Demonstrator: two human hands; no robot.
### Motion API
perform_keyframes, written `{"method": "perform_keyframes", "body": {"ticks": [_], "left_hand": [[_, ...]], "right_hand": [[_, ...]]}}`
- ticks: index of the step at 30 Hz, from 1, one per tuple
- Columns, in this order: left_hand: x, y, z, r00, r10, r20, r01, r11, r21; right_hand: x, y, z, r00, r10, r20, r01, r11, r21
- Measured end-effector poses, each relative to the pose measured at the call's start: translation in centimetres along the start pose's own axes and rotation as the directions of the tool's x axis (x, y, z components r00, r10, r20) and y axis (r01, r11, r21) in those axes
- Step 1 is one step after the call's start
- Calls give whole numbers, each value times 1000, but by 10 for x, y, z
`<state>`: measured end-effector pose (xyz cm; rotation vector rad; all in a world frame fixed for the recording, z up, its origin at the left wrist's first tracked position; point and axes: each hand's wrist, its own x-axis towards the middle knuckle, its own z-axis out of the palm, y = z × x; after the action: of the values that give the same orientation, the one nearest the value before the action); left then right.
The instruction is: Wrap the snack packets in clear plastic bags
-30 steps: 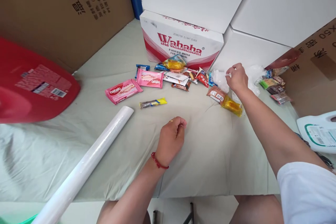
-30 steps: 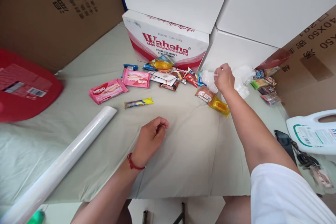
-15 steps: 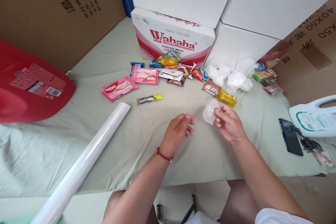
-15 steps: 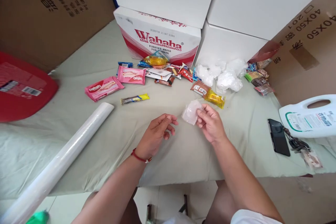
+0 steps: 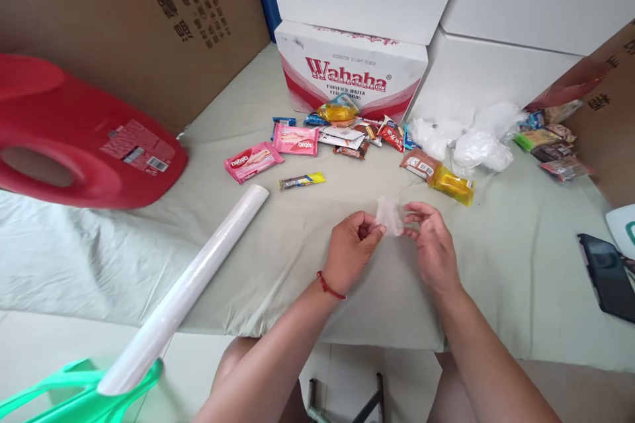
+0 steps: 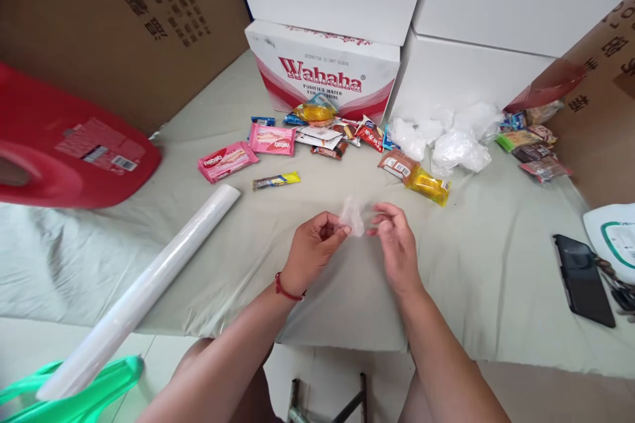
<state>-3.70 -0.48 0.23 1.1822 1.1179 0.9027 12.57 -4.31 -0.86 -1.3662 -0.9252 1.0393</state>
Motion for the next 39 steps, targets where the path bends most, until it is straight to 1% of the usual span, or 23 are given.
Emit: {"method": "perform_keyframes", "body": {"ticks": [2, 3, 5, 7, 8, 10, 12, 13, 16, 18, 22, 24, 25, 26, 28, 29, 30, 31, 32, 34, 35, 37, 39], "left_hand": [[0, -2, 2, 996, 83, -14, -82, 996, 45], [0, -3, 2, 994, 106, -16, -106, 994, 30], [3, -3, 1, 995, 86, -41, -90, 990, -111], [8, -1, -3, 998, -22, -63, -1, 938, -346], [11, 0, -5, 995, -78, -61, 42, 891, -452], [16, 4, -9, 987, -151, -54, 90, 804, -588], [21, 7, -12, 982, -175, -69, 93, 772, -629], [23, 8, -13, 981, -176, -87, 82, 773, -629], [24, 9, -10, 979, -159, -127, 51, 796, -603], [24, 8, -6, 984, -135, -118, 44, 817, -575], [21, 4, 6, 996, -74, -48, 40, 865, -500], [22, 0, 12, 998, -27, -51, 1, 887, -461], [22, -3, 15, 995, 1, -95, -42, 902, -429], [23, -5, 18, 984, 30, -174, -95, 921, -378], [22, -10, 25, 933, 82, -351, -172, 957, -235], [20, -11, 28, 915, 101, -391, -178, 970, -166], [17, -12, 32, 918, 111, -380, -166, 979, -116], [13, -13, 37, 938, 116, -326, -151, 985, -83], [9, -14, 41, 962, 124, -242, -142, 988, -57], [0, -14, 47, 983, 152, -100, -153, 988, 2], [-3, -14, 49, 985, 161, -69, -160, 987, 23], [-5, -14, 49, 986, 152, -66, -151, 988, 29], [-2, -14, 44, 987, 124, -98, -126, 992, -16]], "right_hand": [[-1, 1, 0, 999, 18, 43, -16, 999, -39], [0, 1, 0, 999, 42, 31, -41, 998, -39], [2, 1, -3, 993, 119, -27, -118, 992, 46], [5, -1, -9, 983, 180, -43, -170, 970, 172], [5, -4, -13, 978, 209, -3, -204, 956, 213], [5, -9, -20, 953, 257, 161, -289, 931, 223], [4, -14, -26, 912, 272, 308, -348, 911, 224], [3, -15, -28, 901, 268, 341, -360, 901, 243], [5, -17, -32, 916, 263, 305, -356, 883, 307], [6, -16, -32, 921, 277, 272, -353, 890, 287], [5, -16, -28, 879, 352, 321, -425, 884, 195], [4, -15, -26, 872, 370, 320, -435, 886, 160], [4, -13, -25, 883, 363, 297, -418, 896, 151], [4, -12, -24, 905, 344, 250, -387, 910, 150], [5, -7, -23, 958, 272, 87, -282, 948, 147], [5, -5, -21, 976, 216, -8, -213, 969, 125], [4, -3, -20, 984, 152, -91, -145, 986, 83], [3, -2, -18, 986, 89, -144, -86, 996, 24], [1, -1, -16, 987, 33, -159, -40, 998, -39], [-2, 1, -11, 993, -36, -109, 21, 990, -137], [-3, 1, -10, 995, -47, -82, 34, 987, -156], [-4, 0, -9, 997, -34, -71, 26, 993, -116], [0, -1, -12, 994, 25, -105, -25, 1000, 4]]}}
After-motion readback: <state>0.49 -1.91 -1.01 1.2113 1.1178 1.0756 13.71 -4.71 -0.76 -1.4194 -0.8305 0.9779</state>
